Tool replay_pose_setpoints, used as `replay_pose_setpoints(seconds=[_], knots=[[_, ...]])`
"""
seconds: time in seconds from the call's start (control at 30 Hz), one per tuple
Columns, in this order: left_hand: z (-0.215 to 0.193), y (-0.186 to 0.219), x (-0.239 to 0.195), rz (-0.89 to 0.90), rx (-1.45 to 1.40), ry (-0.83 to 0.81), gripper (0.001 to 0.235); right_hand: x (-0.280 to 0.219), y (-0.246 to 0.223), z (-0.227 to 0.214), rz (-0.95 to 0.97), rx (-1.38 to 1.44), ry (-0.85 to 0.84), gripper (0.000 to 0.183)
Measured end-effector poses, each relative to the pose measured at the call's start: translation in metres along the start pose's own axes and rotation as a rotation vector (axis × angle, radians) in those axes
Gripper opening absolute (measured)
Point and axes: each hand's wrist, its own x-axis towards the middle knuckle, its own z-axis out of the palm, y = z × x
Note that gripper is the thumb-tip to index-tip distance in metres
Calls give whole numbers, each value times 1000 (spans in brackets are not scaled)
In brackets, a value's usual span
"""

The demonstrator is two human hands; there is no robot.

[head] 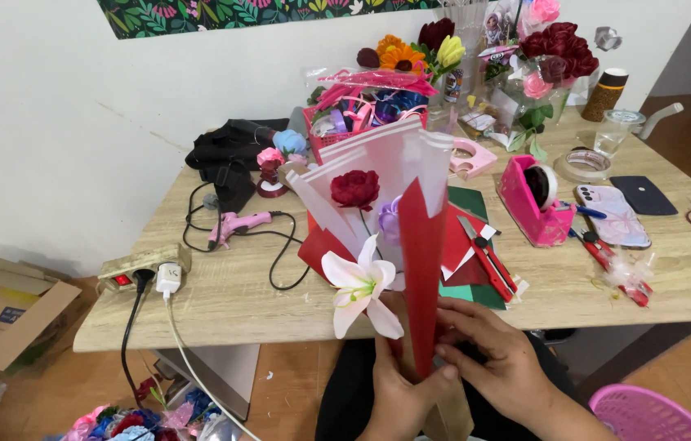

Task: Assembling a decorative bouquet by wrapping artificial flowers in colored paper and securing them with tape.

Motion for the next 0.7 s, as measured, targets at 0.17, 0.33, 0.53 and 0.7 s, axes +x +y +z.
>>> replay_pose_setpoints(seconds=[0.17, 0.33, 0.53, 0.7], knots=[[5, -2, 1, 71, -21, 7, 95, -10, 28, 6, 4, 36, 65, 39], [6, 2, 1, 63, 154, 86, 81, 0, 24, 1, -127, -187, 83, 33], [8, 22, -2, 110, 215, 20, 81, -7, 54, -7, -230, -175, 72, 28], [4, 25, -6, 242, 669, 113, 81, -8, 59, -8, -319, -141, 124, 18]])
